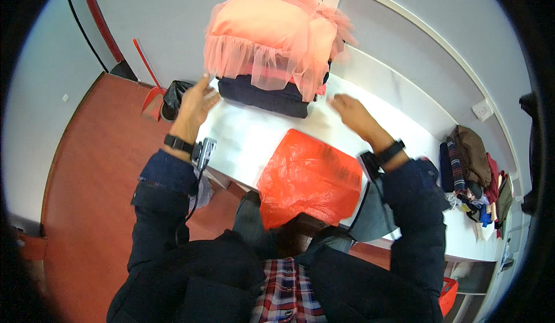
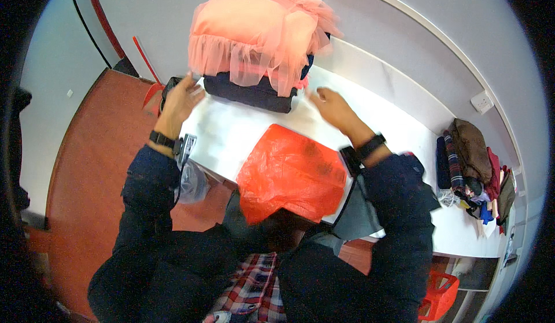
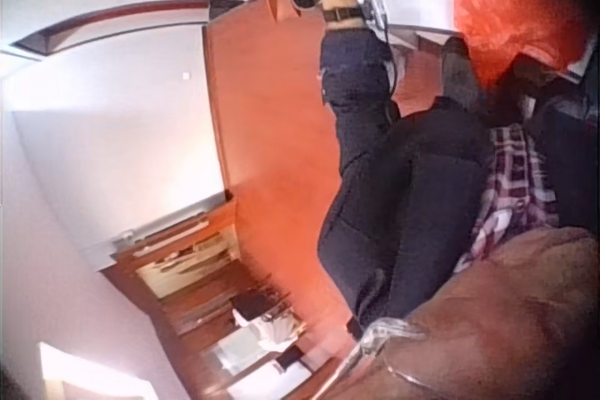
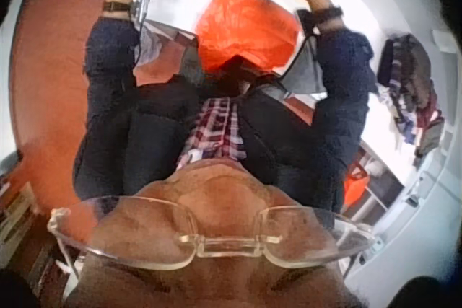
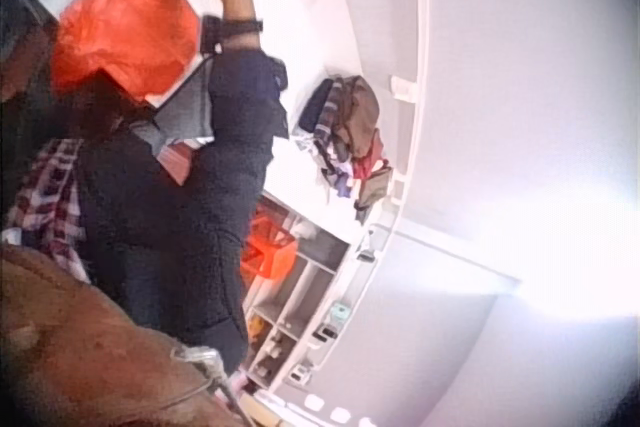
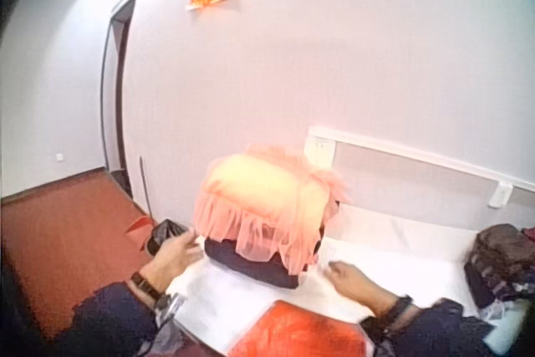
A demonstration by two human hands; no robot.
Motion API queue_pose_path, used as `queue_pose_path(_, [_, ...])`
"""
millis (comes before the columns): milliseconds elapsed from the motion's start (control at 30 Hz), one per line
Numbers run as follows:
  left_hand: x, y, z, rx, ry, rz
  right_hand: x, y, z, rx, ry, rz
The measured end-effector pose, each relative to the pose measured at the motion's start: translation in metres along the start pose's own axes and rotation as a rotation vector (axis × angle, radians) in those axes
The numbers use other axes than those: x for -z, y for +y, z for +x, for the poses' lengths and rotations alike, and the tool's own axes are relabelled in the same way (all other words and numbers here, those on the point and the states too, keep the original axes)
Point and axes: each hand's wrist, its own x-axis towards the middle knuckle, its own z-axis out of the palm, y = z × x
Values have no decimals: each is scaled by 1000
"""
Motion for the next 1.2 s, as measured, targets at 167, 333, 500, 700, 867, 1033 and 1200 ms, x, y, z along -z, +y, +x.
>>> queue_pose_path(167, [-47, -53, -51, 494, -265, -415, -77, -9, -111, 277, -93, -393])
queue_pose_path(333, [-114, -75, -42, 436, -162, -429, -122, -27, -119, 265, -177, -428])
queue_pose_path(500, [-119, -58, -27, 382, -195, -352, -152, -26, -64, 460, -80, -466])
queue_pose_path(700, [-131, -23, -13, 416, -206, -334, -152, -47, 37, 401, -1, -501])
queue_pose_path(867, [-131, -11, -18, 473, -190, -347, -134, -63, 114, 274, -140, -405])
queue_pose_path(1033, [-131, -12, -23, 362, -272, -332, -137, -57, 159, 225, -58, -454])
queue_pose_path(1200, [-131, -16, -25, 337, -260, -347, -148, -40, 181, 343, -29, -524])
